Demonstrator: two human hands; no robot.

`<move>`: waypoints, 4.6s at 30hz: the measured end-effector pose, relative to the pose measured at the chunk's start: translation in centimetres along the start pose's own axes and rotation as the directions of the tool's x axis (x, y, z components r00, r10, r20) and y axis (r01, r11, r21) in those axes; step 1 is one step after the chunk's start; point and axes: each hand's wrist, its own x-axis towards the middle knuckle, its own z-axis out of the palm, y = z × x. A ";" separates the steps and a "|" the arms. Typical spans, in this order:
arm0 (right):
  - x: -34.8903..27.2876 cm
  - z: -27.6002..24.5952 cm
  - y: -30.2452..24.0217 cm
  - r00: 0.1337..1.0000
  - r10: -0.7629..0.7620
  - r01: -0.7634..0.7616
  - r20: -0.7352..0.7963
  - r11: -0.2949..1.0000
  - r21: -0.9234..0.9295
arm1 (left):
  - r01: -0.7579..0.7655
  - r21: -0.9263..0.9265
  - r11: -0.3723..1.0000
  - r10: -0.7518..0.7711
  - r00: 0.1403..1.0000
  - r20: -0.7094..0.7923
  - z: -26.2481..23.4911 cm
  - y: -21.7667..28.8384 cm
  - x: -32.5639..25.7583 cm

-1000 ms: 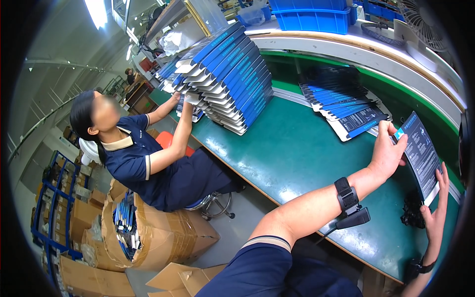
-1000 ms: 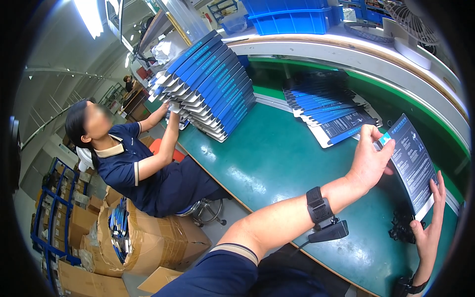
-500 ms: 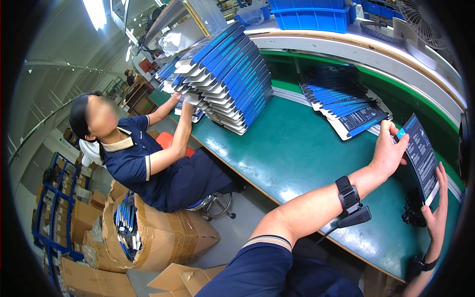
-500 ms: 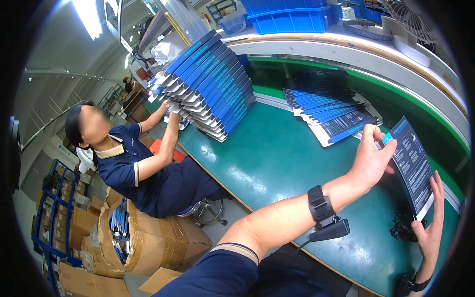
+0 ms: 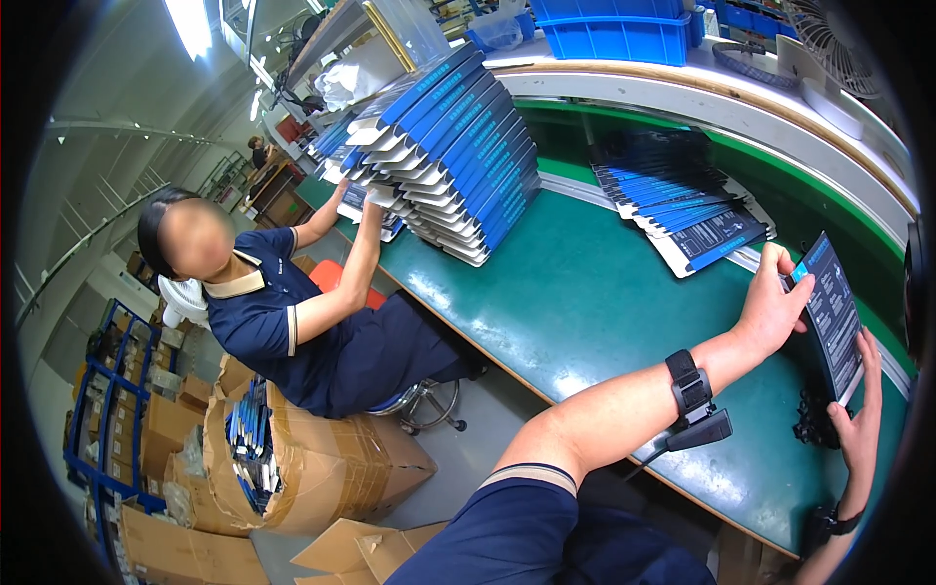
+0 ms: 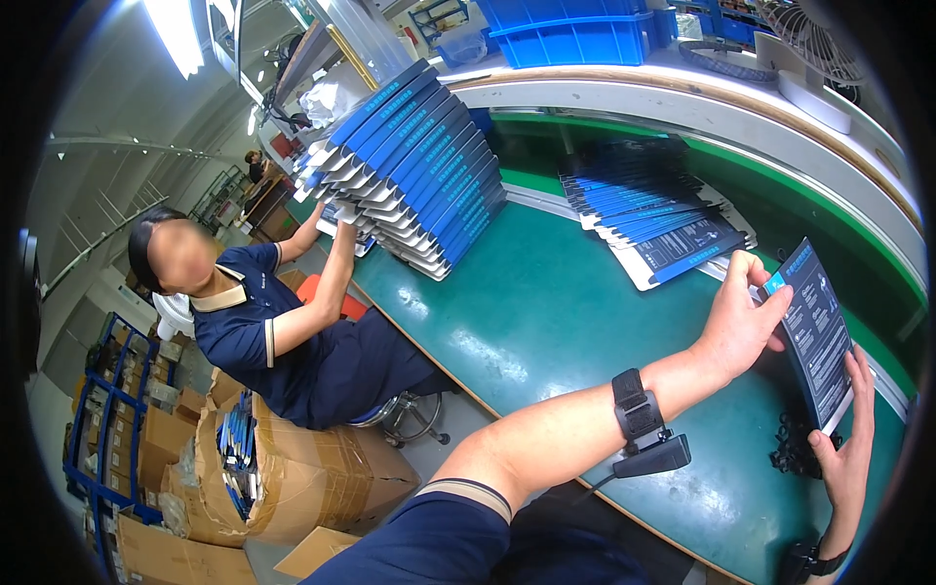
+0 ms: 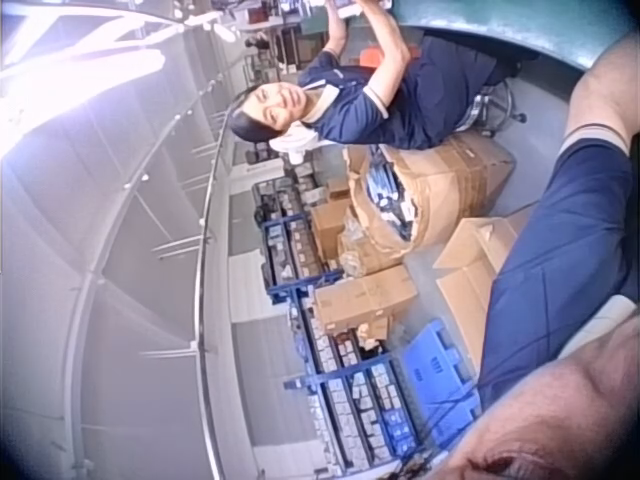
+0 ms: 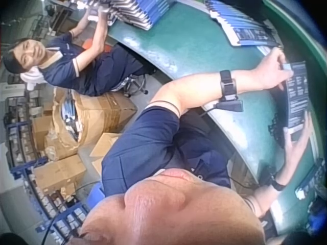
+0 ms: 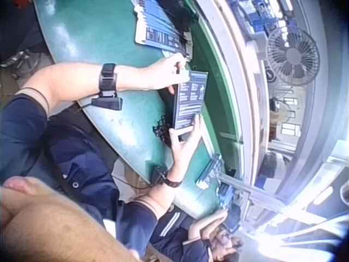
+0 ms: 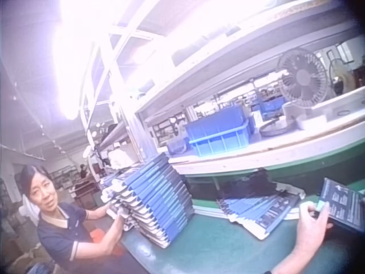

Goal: Assembling and folding cardboard product sleeves and components in a factory setting.

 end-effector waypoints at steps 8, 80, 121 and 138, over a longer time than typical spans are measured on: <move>0.3 -2.4 -0.6 0.997 -0.004 0.001 -0.083 0.999 -0.034 | 0.023 -0.056 0.998 -0.017 0.995 0.101 0.4 -0.2 -0.4; -0.9 -5.3 6.7 0.965 0.158 -0.178 -0.210 0.981 -0.082 | -0.215 0.943 -0.255 0.432 0.847 0.310 -6.1 3.7 2.2; -1.8 -3.4 -0.4 0.975 0.210 -0.174 0.072 0.524 0.834 | 0.426 0.227 0.876 -0.453 0.565 0.689 3.5 1.2 -6.3; -1.3 -2.8 0.4 0.968 0.202 -0.237 0.151 0.522 0.819 | 0.239 0.320 0.917 -0.398 0.476 0.784 3.9 0.8 -5.8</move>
